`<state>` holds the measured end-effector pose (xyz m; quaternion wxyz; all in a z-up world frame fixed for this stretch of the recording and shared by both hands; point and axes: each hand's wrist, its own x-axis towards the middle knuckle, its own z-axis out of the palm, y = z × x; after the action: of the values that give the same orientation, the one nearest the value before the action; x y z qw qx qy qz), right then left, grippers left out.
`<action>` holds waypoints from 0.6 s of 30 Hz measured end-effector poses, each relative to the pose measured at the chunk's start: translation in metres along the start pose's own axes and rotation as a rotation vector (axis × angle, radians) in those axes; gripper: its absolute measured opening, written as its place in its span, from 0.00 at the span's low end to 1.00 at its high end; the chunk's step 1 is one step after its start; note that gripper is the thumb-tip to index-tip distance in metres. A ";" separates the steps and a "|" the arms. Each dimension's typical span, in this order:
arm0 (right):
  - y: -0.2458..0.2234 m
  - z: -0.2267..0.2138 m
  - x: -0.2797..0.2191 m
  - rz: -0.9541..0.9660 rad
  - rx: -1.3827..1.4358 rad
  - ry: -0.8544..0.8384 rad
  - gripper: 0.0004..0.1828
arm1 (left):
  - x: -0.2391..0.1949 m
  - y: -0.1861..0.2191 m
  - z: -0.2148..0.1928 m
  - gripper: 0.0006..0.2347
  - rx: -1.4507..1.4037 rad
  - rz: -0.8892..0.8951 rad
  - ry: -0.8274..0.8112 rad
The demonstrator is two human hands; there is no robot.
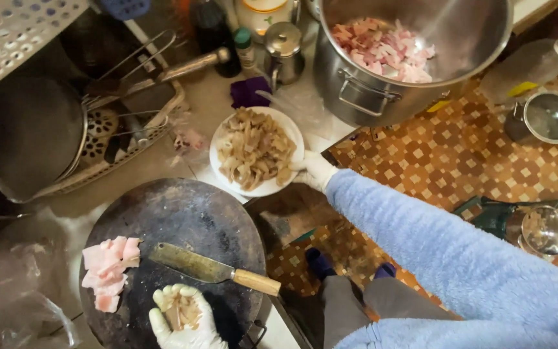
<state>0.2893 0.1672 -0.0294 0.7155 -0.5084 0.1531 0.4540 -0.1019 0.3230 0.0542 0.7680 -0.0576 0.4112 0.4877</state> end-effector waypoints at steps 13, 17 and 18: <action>0.097 -0.270 -0.191 -0.060 0.229 0.114 0.24 | -0.055 -0.229 0.055 0.13 0.468 -0.436 -0.151; 0.061 -0.354 -0.328 -0.131 0.363 0.310 0.22 | -0.093 -0.364 0.035 0.10 0.643 -0.605 -0.148; 0.054 -0.374 -0.359 -0.116 0.401 0.390 0.20 | -0.099 -0.400 0.022 0.09 0.694 -0.641 -0.125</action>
<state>0.1423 -0.3307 0.0203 0.7836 -0.4423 0.3454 0.2665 0.2109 0.0577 0.0120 0.8768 0.1081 0.4643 0.0627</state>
